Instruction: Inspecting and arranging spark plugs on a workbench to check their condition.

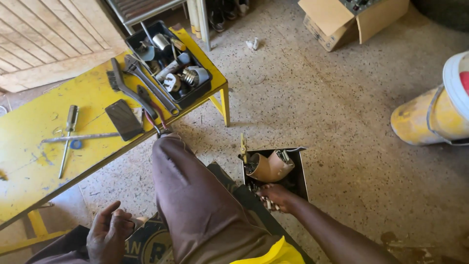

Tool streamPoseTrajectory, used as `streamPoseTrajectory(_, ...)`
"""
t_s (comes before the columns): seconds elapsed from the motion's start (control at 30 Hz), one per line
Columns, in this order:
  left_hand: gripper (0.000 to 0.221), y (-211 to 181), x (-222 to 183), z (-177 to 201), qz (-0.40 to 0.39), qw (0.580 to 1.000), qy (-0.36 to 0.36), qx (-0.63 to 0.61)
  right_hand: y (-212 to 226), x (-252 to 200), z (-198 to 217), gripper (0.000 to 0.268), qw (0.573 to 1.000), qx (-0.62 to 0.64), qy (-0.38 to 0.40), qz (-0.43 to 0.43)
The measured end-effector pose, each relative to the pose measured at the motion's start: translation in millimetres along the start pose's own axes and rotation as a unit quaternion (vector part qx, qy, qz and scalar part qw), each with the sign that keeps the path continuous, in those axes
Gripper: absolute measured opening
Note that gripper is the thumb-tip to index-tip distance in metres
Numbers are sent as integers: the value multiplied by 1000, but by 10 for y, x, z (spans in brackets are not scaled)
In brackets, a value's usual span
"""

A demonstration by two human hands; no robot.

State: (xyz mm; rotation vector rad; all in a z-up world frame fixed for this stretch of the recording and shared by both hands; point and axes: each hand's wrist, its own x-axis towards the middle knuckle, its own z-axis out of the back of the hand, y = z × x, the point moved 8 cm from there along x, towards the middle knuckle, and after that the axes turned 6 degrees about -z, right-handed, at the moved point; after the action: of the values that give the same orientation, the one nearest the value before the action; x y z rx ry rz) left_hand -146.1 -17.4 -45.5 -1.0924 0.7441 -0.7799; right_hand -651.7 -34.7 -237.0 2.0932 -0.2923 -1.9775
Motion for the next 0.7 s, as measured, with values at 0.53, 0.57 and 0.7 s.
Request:
streamPoseTrajectory(0.53, 35, -62, 4, -87, 33, 996, 10, 77, 8, 124, -132, 52, 987, -45, -155, 22)
streamPoseTrajectory(0.57, 34, -50, 5, -76, 39, 996, 7, 84, 53, -14, -187, 53, 989, 7, -143, 22)
streamPoseTrajectory(0.7, 36, -3, 14, -22, 33, 996, 4, 80, -108, 276, -152, 58, 989, 71, -119, 43)
